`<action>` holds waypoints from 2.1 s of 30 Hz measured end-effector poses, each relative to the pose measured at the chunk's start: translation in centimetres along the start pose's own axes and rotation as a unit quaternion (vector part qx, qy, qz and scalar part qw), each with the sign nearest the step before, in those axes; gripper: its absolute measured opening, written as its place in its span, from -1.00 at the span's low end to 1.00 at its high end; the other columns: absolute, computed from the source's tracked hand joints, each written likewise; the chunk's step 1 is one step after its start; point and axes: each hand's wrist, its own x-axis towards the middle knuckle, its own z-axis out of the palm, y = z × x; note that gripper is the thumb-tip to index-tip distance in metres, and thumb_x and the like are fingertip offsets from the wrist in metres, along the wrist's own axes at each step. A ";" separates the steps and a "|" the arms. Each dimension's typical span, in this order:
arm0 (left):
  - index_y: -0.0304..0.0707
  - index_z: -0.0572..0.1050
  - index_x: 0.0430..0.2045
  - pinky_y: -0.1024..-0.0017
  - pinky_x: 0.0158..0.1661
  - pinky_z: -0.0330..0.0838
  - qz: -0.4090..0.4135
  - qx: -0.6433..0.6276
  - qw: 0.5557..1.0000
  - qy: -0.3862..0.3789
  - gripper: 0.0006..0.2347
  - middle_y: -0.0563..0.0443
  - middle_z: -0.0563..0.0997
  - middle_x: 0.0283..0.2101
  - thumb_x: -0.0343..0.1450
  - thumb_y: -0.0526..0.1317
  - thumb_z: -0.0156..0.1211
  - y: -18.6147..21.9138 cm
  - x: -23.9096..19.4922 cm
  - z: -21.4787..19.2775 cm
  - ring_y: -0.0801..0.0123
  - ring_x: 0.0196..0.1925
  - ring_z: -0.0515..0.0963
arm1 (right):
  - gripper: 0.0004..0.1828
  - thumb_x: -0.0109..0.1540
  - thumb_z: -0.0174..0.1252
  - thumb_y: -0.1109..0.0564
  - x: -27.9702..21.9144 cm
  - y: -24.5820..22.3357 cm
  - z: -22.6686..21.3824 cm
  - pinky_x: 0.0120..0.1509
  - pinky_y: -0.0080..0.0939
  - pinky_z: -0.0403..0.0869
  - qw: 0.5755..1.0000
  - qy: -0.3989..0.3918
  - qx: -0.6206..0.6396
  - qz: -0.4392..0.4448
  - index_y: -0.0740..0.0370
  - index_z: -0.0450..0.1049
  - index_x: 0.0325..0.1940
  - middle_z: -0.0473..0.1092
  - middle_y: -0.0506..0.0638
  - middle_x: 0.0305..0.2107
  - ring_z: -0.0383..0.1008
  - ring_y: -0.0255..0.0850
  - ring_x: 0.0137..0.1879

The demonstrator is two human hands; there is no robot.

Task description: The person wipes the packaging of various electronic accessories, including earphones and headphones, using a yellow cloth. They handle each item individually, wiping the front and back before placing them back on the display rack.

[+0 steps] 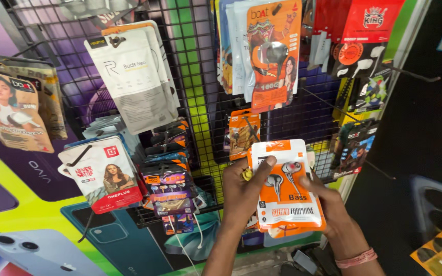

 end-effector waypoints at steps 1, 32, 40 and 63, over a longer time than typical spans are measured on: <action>-0.42 0.69 -0.30 0.57 -0.37 0.45 -0.001 0.010 1.000 -0.001 -0.80 0.07 0.69 -0.40 0.42 -0.20 0.32 0.3 -0.2 0.2 0.64 -0.41 0.54 | -0.19 0.04 0.24 0.03 -0.5 0.5 -0.6 0.13 0.11 0.56 0.999 -0.029 0.022 0.013 0.28 0.22 0.35 0.48 0.25 0.05 0.59 0.06 0.08; -0.61 -0.12 0.47 -0.03 0.50 -0.37 0.201 0.249 0.933 -0.167 -0.39 -0.60 -0.10 0.53 0.61 -0.02 -0.35 0.1 -0.3 12.7 -0.31 0.61 -0.15 | -0.37 0.09 0.05 0.44 -7.4 -7.7 -1.0 0.13 -0.13 0.51 0.900 0.256 -0.196 -0.292 0.32 0.34 0.28 0.51 0.09 0.00 0.55 -0.14 0.07; -0.57 -0.04 0.45 -0.02 0.51 -0.34 0.306 0.237 0.895 -0.223 -0.43 -0.59 -0.02 0.54 0.57 -0.10 -0.30 -0.3 -1.6 17.1 -0.29 0.61 -0.11 | -0.40 0.11 0.02 0.41 -11.1 -9.1 -2.4 0.13 -0.17 0.46 0.857 0.313 -0.238 -0.334 0.30 0.38 0.27 0.50 0.08 -0.01 0.49 -0.17 0.04; -0.48 0.02 0.44 0.05 0.51 -0.27 0.282 0.063 0.935 -0.205 -0.46 -0.35 0.02 0.55 0.59 -0.06 -0.37 1.4 0.2 30.6 -0.09 0.63 -0.07 | -0.08 0.09 0.06 0.49 -16.1 -19.1 -5.7 0.35 -0.22 0.40 0.835 0.320 -0.336 -0.296 0.13 0.07 0.53 0.38 0.03 0.22 0.38 -0.24 0.30</action>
